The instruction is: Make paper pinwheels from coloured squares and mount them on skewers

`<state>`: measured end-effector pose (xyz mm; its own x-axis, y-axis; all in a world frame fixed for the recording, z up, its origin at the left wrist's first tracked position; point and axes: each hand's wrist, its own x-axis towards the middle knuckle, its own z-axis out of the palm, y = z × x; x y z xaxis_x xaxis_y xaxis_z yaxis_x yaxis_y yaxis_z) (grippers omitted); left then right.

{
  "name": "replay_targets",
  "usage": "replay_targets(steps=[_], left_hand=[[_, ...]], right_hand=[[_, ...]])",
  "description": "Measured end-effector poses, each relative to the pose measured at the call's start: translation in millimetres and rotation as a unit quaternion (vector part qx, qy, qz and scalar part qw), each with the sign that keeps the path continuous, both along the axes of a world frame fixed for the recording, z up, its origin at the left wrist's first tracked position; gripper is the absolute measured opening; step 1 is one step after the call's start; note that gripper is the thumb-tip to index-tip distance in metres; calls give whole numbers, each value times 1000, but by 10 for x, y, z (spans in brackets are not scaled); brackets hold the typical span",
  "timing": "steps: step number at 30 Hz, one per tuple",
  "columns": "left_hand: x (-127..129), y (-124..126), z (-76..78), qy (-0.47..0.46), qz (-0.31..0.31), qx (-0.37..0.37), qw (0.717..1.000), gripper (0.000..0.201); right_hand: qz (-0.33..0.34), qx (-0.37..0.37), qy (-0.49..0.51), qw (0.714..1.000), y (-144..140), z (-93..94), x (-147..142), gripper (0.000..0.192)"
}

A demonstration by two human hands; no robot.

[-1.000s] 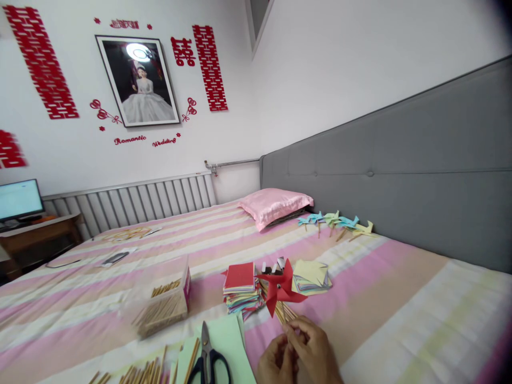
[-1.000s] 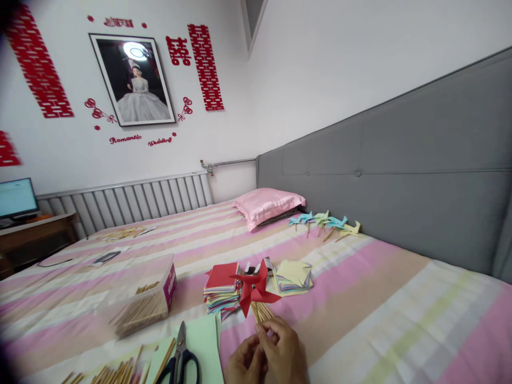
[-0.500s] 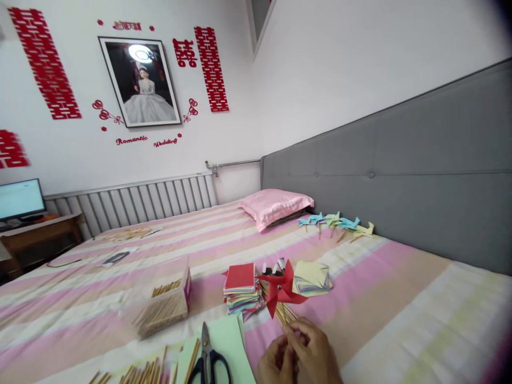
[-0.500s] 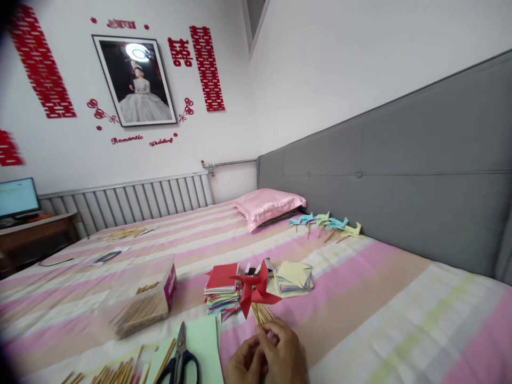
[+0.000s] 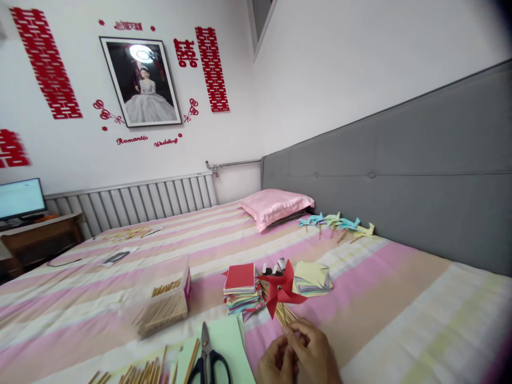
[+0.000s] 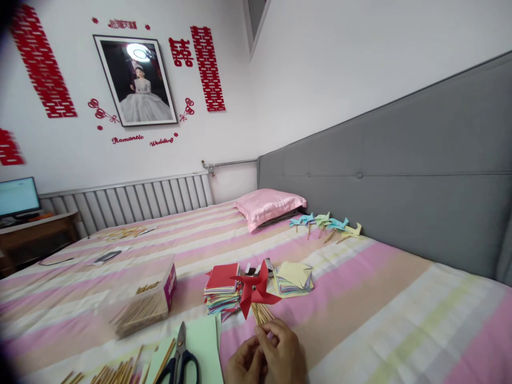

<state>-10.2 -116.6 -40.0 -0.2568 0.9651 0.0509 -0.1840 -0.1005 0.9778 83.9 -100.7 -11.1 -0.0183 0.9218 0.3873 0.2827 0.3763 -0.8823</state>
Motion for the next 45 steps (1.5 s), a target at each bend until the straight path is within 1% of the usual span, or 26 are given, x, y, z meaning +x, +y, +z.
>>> replay_targets(steps=[9,15,18,19,21,23,25,27,30,34,39,42,45], left_hand=[[5,14,-31,-1,4,1,1000,41],[8,29,-65,1,25,8,1000,41],[3,42,-102,-7,40,3,999,43],[2,48,-116,-10,45,1,999,43],[4,60,-146,-18,54,-4,998,45],[11,71,-170,-27,61,-5,998,47],[22,80,-185,-35,66,-2,997,50],[31,85,-191,-41,67,0,997,51],[33,80,-186,-38,67,-1,997,50],[17,61,-160,-20,63,1,998,49],[7,38,-106,-6,48,18,999,50],[1,27,-74,0,43,29,999,47],[-7,20,-58,3,45,33,998,42]], right_hand=[[-2,-2,5,1000,-25,37,-1,29],[-5,-3,13,1000,-18,40,3,29],[-11,-12,20,1000,-15,28,10,25],[-20,-20,28,999,-15,27,12,27],[-53,-34,58,996,-11,37,16,40],[-104,-26,78,991,1,64,23,51],[-151,13,66,986,22,100,36,56],[-169,59,32,983,43,132,52,56],[-154,104,-19,982,54,152,67,52],[-133,143,-73,978,21,159,61,43],[-110,156,-101,976,-59,207,31,38],[-78,154,-118,978,-94,206,-1,40],[-49,165,-138,975,-109,164,-39,43]])
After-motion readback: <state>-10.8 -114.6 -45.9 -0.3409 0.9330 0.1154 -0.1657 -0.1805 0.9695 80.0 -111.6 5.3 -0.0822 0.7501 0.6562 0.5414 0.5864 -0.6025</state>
